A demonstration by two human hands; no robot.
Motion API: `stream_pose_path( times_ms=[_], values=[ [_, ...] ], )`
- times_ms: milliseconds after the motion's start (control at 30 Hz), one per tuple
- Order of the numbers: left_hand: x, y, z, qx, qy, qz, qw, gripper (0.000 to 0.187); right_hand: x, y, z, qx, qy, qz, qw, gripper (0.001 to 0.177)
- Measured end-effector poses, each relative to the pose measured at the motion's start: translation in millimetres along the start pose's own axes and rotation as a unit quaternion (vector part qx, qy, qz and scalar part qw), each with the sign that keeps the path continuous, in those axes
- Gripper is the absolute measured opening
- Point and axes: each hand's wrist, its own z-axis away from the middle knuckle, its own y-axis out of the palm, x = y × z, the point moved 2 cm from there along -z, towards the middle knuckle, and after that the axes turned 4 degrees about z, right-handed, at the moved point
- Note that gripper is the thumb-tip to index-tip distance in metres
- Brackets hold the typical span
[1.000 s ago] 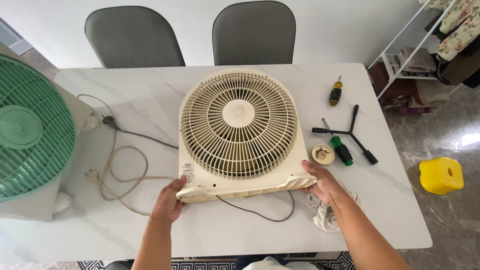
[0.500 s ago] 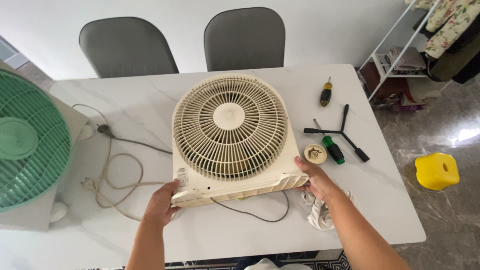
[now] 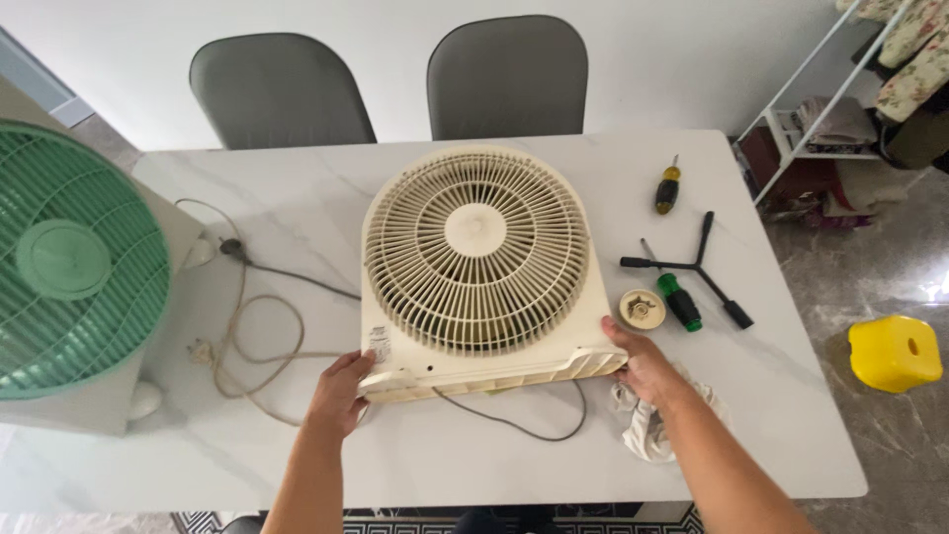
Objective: The person wipes the fan cage with a cloth, then places it onto the fan base. They use a screwdriver to tighten screws around the cage, securing it to the base. The clip ends before the fan is fully reassembled.
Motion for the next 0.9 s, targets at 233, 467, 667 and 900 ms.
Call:
stream_pose_path(
  times_ms=[233,467,667,900],
  values=[
    [-41,21,27,-0.085,0.327,-0.197,0.920,0.032,50,-11,33,-0.193,-0.189,0.133,0.954,0.051],
    [-75,88,85,-0.008,0.613,-0.300,0.731,0.028,93,131,96,-0.167,-0.531,0.334,0.761,0.047],
    [-49,33,62,-0.035,0.508,-0.288,0.811,0.026,45,242,128,0.001,-0.390,0.471,0.791,0.041],
    [14,-6,5,0.053,0.147,-0.086,0.984,0.045,34,290,131,0.096,-0.307,0.519,0.792,0.041]
  ],
)
